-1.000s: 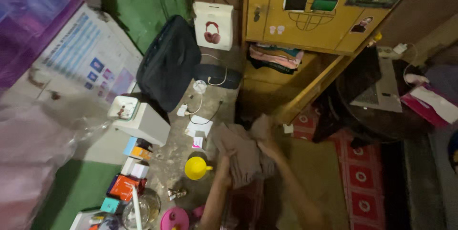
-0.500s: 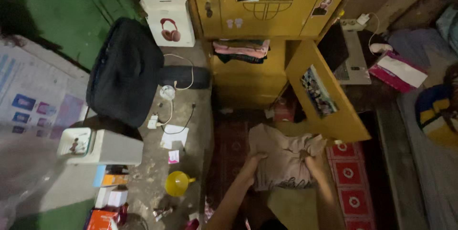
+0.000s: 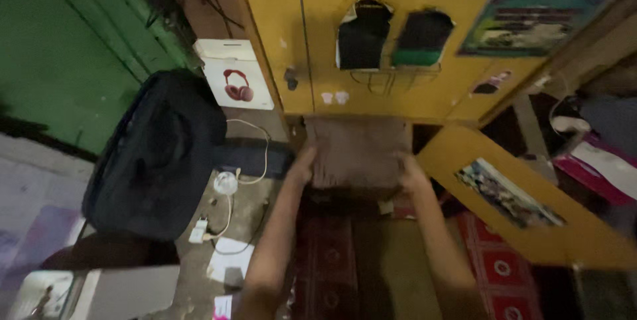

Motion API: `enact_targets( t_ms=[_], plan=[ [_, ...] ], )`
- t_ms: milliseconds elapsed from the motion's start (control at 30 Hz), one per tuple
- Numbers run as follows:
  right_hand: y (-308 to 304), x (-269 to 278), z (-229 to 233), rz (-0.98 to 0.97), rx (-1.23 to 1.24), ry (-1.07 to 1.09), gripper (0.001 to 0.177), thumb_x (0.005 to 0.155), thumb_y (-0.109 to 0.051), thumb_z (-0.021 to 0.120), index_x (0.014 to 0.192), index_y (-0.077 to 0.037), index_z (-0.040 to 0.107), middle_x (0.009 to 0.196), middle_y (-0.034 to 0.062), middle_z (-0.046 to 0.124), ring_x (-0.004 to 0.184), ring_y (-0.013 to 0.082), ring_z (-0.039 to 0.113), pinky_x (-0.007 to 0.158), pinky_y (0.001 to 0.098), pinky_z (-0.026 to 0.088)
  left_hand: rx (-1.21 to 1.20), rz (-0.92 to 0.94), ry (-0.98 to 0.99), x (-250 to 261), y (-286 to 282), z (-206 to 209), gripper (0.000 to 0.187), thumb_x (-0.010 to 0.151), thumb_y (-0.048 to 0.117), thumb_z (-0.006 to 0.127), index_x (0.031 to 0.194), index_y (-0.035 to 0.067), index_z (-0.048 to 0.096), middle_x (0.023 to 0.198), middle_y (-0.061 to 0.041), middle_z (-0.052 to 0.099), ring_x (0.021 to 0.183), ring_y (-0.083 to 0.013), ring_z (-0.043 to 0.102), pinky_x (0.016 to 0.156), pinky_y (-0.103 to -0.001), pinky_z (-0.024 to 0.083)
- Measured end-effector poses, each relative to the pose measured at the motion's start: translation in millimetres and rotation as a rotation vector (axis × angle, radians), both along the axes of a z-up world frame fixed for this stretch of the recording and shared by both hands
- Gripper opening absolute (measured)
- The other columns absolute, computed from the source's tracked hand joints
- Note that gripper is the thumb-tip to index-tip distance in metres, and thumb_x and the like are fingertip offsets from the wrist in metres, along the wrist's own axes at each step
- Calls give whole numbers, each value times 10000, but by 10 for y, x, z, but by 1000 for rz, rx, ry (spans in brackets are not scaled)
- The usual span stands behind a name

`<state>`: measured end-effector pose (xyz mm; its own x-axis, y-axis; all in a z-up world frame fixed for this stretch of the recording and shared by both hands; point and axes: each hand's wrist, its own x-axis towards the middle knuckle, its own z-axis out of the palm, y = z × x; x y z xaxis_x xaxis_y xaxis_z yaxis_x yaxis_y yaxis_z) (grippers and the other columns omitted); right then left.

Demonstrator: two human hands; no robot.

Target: The person folds several t-shirts on a bed and places them into a wooden cabinet.

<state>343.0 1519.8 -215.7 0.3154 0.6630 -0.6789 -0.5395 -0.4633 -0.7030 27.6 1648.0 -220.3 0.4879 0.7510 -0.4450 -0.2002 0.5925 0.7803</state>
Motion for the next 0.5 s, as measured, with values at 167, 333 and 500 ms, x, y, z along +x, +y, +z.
enact_targets(
  t_ms=[167,333,500],
  plan=[
    [1291,316,80,7,357,-30,683,1033,-188,632,1562,131,341,1645,250,299,1372,301,493,1151,436,429,149,162,219,300,1332,-186,622,928,332,625,1476,61,509,1515,-181,519,1380,-341,486,1111,-440,403],
    [1736,619,99,-32,332,-294,630,1032,-191,608,1551,80,377,1626,221,346,1378,286,493,1139,427,431,300,241,349,606,1911,-255,618,953,320,605,1497,60,467,1532,-175,491,1389,-338,470,1112,-432,391],
    [1875,793,82,-7,344,-492,582,1030,-194,584,1539,30,413,1607,192,393,1383,270,494,1127,419,432,357,240,398,754,2107,-433,615,978,308,585,1518,59,425,1548,-169,462,1397,-335,454,1114,-423,379]
  ],
)
